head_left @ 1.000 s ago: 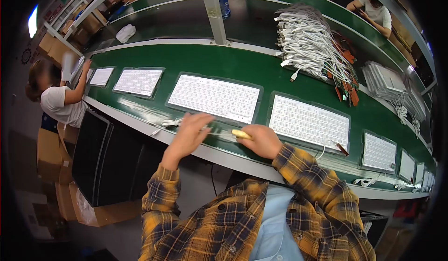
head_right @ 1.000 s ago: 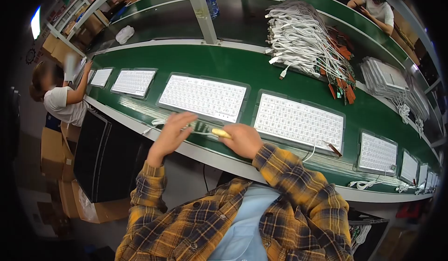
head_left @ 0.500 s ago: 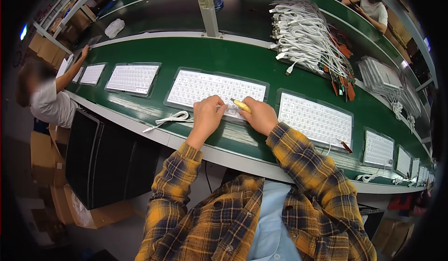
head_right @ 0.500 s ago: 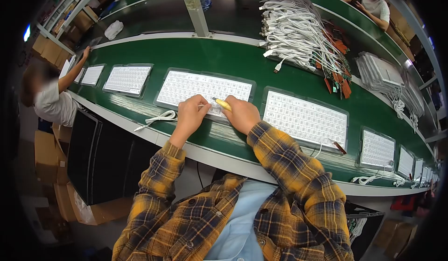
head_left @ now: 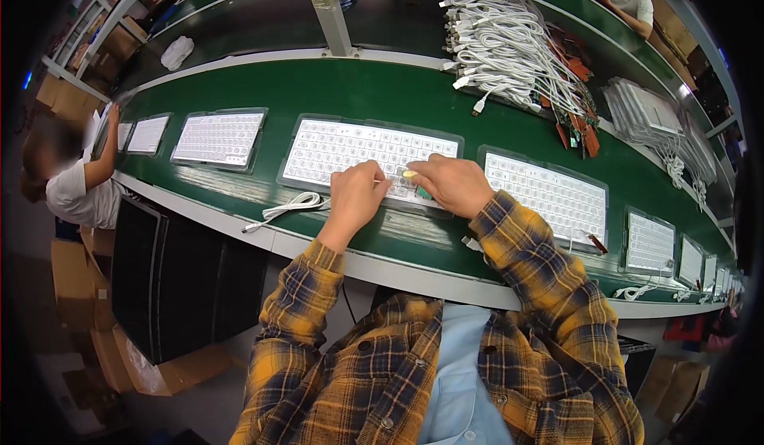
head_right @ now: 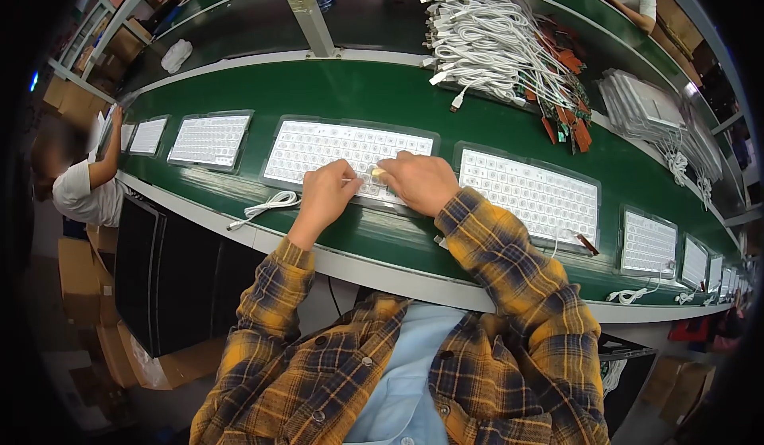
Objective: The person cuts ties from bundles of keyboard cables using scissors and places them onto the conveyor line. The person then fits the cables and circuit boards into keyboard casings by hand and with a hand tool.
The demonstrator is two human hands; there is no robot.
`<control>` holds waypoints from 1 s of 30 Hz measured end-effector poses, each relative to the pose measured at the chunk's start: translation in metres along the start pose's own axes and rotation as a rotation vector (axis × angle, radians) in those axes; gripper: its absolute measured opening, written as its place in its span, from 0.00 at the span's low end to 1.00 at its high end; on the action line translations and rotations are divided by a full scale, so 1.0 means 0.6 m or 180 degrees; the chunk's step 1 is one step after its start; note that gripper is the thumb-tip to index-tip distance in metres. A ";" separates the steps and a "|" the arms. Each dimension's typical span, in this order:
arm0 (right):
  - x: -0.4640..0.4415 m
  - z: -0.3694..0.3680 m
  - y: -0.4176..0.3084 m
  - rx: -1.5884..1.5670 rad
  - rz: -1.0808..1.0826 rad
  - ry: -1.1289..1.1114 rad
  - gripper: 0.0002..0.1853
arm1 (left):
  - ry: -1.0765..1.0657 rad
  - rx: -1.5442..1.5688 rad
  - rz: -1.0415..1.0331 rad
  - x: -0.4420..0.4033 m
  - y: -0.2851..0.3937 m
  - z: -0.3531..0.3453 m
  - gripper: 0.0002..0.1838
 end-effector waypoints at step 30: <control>0.078 0.007 0.066 0.0380 0.0576 -0.0208 0.10 | 0.0211 -0.0009 -0.0859 0.094 0.170 -0.061 0.11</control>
Point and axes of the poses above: each hand's wrist, its own x-axis away from the middle knuckle, its own z-axis out of the back of the hand, y = z × x, the point moved 10 cm from there along -x, towards the middle knuckle, and after that the axes turned 11 degrees about y, right-handed, at the moved point
